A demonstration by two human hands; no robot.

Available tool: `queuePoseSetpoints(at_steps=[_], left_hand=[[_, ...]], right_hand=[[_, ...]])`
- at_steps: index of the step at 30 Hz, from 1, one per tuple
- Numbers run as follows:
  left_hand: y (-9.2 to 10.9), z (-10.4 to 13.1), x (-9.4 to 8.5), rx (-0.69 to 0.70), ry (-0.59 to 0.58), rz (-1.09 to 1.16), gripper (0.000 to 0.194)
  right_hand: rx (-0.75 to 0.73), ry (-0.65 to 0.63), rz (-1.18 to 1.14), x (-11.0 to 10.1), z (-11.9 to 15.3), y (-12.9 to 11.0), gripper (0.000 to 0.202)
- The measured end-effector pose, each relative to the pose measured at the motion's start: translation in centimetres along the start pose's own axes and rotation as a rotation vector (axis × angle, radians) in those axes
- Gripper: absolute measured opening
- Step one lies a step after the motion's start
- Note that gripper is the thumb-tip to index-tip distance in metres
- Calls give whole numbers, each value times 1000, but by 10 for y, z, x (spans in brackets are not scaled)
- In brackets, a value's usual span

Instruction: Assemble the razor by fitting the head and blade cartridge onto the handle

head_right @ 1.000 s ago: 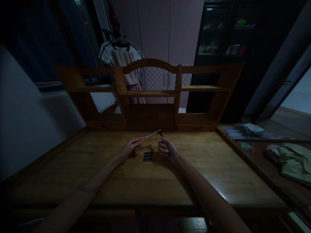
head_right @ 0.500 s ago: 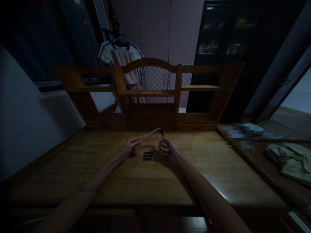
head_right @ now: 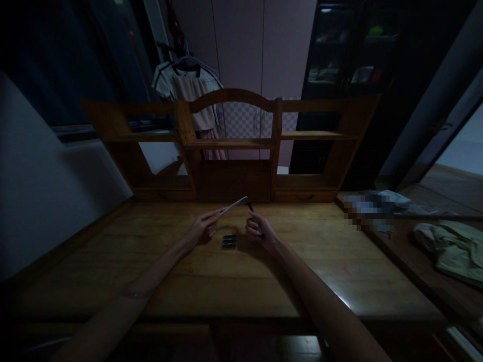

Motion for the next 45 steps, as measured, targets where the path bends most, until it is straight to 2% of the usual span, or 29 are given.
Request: queuePoseSetpoints(at_steps=[15,22,32,45], left_hand=[[2,4,5,-10,-40,-9,56],[0,1,-1,-3,3,-12,56],[-4,0,-1,-32,7,-10,56],[4,2,0,14,10,9,54]], right_hand=[[25,35,40,-8,0,0,50],[45,33,51,-6,1,4,49],[81,46,43,-8,1,7,50],[81,76,95,-10,1,6,51]])
Point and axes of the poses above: each hand's wrist, its own z-axis away from the middle knuckle, its own x-axis out of the palm, y = z × x, the point moved 10 cm from there along -z, towards the middle knuckle, and after that the axes turned 9 degrees about -x, right-handed, at the moved point
